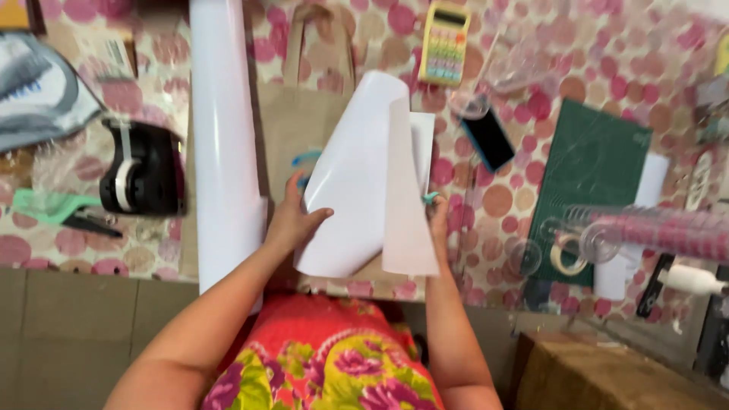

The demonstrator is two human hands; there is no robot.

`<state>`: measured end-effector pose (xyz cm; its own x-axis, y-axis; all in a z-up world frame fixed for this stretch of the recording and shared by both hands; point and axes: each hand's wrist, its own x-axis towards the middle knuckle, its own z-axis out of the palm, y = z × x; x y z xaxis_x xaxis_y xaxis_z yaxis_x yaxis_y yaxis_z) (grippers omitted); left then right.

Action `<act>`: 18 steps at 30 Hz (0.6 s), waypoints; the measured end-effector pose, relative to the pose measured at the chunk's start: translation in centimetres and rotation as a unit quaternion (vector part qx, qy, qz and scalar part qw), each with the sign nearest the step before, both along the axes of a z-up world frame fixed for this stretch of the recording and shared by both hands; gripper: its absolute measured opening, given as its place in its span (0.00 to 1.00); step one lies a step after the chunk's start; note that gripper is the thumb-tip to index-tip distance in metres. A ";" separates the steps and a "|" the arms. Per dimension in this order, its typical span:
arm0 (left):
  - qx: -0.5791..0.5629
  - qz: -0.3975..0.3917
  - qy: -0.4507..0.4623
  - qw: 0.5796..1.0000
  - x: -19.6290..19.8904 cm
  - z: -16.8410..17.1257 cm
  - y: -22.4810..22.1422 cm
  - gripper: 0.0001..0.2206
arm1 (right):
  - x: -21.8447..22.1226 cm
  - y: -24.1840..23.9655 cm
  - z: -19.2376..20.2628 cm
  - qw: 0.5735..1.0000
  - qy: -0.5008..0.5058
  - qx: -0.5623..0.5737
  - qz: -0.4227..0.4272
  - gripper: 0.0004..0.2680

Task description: Preparing and cutting white paper or vinyl sheets for a printing project

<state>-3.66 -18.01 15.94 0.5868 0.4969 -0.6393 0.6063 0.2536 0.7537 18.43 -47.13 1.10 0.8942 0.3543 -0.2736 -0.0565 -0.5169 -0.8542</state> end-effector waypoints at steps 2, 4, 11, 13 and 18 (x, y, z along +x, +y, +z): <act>0.052 -0.046 0.062 0.996 -1.5 0.0 -1.8 0.45 | -2.1 -0.3 -0.9 1.000 0.009 -0.027 0.008 0.22; 0.094 -0.087 0.066 0.990 -2.1 0.0 -3.1 0.37 | -4.7 1.0 1.4 0.969 -0.226 -0.090 0.047 0.29; 0.161 -0.199 0.100 0.961 -4.2 -6.9 -6.6 0.31 | -10.3 3.3 5.6 0.939 -0.267 -0.162 0.141 0.28; 0.070 -0.085 0.055 0.992 -3.5 -3.7 -5.7 0.29 | -11.4 3.4 4.9 0.957 -0.205 -0.162 0.125 0.30; 0.059 0.063 -0.057 0.995 -3.1 -3.5 -3.2 0.32 | -11.7 3.1 5.3 0.969 -0.177 -0.141 0.100 0.29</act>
<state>-6.81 -21.19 12.45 0.5802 0.6384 -0.5058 0.4848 0.2283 0.8443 6.78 -44.00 6.39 0.8712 0.4854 -0.0727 0.3399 -0.7035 -0.6241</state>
